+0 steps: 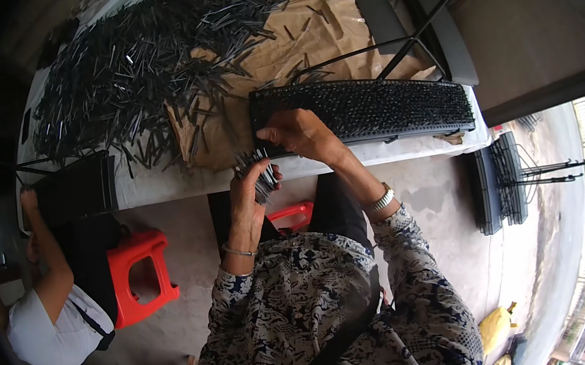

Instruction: The person sorts small metal parts by hand, inserting them into a plastic grid tray.

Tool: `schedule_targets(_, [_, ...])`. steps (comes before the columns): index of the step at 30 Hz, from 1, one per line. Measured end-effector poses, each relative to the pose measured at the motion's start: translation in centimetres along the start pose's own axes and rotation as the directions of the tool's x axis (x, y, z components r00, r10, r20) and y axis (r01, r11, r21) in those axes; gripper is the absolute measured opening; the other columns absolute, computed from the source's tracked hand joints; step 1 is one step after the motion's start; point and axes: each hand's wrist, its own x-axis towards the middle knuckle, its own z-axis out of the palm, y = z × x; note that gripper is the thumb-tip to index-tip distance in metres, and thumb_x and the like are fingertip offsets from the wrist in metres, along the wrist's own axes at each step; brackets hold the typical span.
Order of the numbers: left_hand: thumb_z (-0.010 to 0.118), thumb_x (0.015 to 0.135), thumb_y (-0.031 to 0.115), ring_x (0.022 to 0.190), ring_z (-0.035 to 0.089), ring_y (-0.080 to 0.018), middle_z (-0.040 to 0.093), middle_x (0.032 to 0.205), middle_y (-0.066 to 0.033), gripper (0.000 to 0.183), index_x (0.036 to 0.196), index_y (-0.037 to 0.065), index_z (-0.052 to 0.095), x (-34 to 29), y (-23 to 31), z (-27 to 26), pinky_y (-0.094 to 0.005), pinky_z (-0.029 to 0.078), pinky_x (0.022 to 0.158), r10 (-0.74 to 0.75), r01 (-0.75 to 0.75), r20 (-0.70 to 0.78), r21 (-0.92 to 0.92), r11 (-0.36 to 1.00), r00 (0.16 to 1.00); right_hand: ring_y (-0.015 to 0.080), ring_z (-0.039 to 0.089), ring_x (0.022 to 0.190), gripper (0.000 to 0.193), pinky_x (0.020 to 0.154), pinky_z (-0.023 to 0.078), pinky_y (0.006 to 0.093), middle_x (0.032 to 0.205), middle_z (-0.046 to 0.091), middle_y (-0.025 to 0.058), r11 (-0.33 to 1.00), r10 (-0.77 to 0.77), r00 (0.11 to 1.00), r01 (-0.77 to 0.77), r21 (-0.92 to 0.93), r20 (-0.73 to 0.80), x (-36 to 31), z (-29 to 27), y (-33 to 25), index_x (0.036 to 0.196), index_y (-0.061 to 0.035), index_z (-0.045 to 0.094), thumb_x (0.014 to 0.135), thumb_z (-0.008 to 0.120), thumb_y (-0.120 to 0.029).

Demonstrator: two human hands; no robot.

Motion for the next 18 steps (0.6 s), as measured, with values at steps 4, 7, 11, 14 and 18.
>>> schedule_targets(4, [0.068,0.080,0.016,0.063,0.064,-0.0172,0.066,0.075,-0.0089,0.019,0.091,0.000,0.064,0.1,0.0,0.7,-0.0261,0.049,0.052,-0.018,0.017,0.039,0.021,1.000,0.999,0.0172,0.062,0.066,0.014,0.061,0.047,0.0299,0.072,0.064,0.0096,0.978,-0.203,0.979,0.203,0.052,-0.006,-1.1,1.1,2.1,0.089,-0.0007,0.064,0.082,0.064,-0.013])
schedule_targets(7, [0.064,0.084,0.019,0.070,0.065,-0.0183,0.067,0.082,-0.0101,0.022,0.096,0.001,0.063,0.5,-0.5,0.9,-0.0276,0.049,0.055,-0.026,0.026,0.050,0.000,1.000,0.998,0.0169,0.062,0.066,0.011,0.059,0.047,0.0303,0.071,0.064,0.0103,0.995,-0.076,0.997,0.074,0.059,0.030,-1.1,0.3,2.1,0.087,-0.0007,0.062,0.082,0.063,-0.010])
schedule_targets(11, [0.064,0.084,0.020,0.075,0.066,-0.0190,0.068,0.087,-0.0108,0.022,0.097,0.003,0.062,0.8,0.3,1.2,-0.0298,0.053,0.060,-0.079,0.080,0.067,-0.016,0.997,0.995,0.0248,0.064,0.066,0.008,0.058,0.048,0.0338,0.073,0.063,0.0141,0.999,-0.035,0.983,0.036,0.001,-0.182,0.1,-0.5,1.8,0.087,-0.0004,0.057,0.083,0.060,-0.007])
schedule_targets(14, [0.063,0.085,0.021,0.082,0.066,-0.0199,0.067,0.090,-0.0113,0.022,0.099,0.004,0.061,0.5,0.7,2.0,-0.0330,0.056,0.068,-0.122,0.136,0.105,-0.138,0.981,0.987,0.0190,0.061,0.054,0.009,0.050,0.047,0.0310,0.070,0.061,0.0120,0.925,-0.358,0.752,0.208,-0.316,-0.553,2.9,-0.1,3.3,0.092,-0.0021,0.053,0.087,0.058,-0.007])
schedule_targets(18, [0.064,0.086,0.021,0.078,0.064,-0.0187,0.066,0.090,-0.0109,0.022,0.100,0.005,0.060,0.9,0.0,1.7,-0.0347,0.056,0.071,-0.128,0.144,0.100,-0.177,0.974,0.987,0.0330,0.063,0.066,0.009,0.058,0.049,0.0407,0.075,0.062,0.0159,0.867,-0.468,0.677,0.228,-0.442,-0.568,5.4,0.8,4.4,0.092,-0.0044,0.054,0.086,0.059,-0.009])
